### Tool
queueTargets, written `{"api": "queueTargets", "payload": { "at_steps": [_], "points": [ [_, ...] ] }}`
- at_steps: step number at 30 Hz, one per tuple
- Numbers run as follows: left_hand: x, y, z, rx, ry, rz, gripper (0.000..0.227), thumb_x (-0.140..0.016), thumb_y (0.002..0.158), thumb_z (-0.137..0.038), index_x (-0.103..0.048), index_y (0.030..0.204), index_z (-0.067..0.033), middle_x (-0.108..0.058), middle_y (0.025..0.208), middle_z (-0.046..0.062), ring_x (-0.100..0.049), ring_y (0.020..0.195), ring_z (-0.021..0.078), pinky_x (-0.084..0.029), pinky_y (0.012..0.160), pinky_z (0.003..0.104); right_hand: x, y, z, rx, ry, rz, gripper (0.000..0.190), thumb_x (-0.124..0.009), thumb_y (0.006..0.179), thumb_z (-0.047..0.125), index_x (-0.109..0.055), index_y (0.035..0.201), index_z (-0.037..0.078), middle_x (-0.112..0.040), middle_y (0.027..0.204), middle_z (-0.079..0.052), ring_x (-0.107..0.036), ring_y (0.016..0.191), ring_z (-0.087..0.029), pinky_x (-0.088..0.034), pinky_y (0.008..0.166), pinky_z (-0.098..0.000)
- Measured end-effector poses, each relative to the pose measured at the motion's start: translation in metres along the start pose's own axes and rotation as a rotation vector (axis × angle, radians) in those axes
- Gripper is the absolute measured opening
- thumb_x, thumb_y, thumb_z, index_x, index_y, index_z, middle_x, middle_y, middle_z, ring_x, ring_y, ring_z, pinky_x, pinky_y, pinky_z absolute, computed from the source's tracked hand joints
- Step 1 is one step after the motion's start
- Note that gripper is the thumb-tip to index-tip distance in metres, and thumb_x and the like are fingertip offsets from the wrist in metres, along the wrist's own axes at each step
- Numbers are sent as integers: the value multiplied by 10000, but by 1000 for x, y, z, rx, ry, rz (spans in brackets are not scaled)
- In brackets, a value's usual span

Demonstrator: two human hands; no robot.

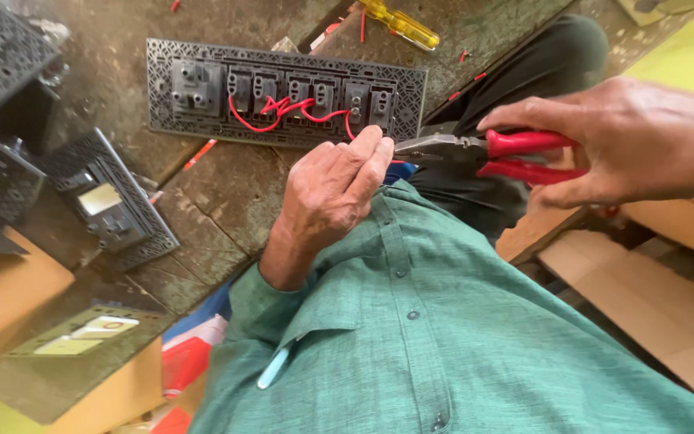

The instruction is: The person wires an electrical switchboard by stripping wire ends with pliers, inserting them into terminal blocks, and tightening the screws using a screwdriver.

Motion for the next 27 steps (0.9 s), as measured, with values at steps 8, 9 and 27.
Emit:
{"api": "queueTargets", "payload": {
  "at_steps": [8, 9, 27],
  "points": [
    [-1, -1, 0, -8, 2, 10, 334, -702, 932, 0, -670, 1264, 20, -669, 1275, 160, -634, 804, 212, -506, 706, 356, 3, -15, 13, 73, -439, -197, 917, -757, 619, 519, -592, 1478, 245, -579, 860, 0, -669, 718, -143, -556, 570, -306],
    [-1, -1, 0, -9, 4, 8, 331, -703, 930, -2, -673, 1259, 21, -670, 1272, 166, -636, 801, 210, -501, 700, 356, 1, -17, 11, 110, -416, -212, 908, -745, 627, 483, -596, 1484, 221, -581, 852, -5, -669, 736, -153, -559, 592, -309],
    [2, 1, -3, -57, 33, -71, 286, -717, 920, 98, -688, 1194, 22, -686, 1255, 166, -611, 692, 172, -465, 625, 320, -24, 30, -33, -57, -66, 375, 1083, -888, 546, 687, -539, 1516, 354, -749, 853, 32, -780, 794, -122, -618, 743, -307]
  ]
}}
Point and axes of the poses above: each hand's wrist, its own y-axis towards the middle knuckle, its own x-axis out of the back of the hand, z = x × y, the point moved 5 cm from there along y, towards the middle knuckle
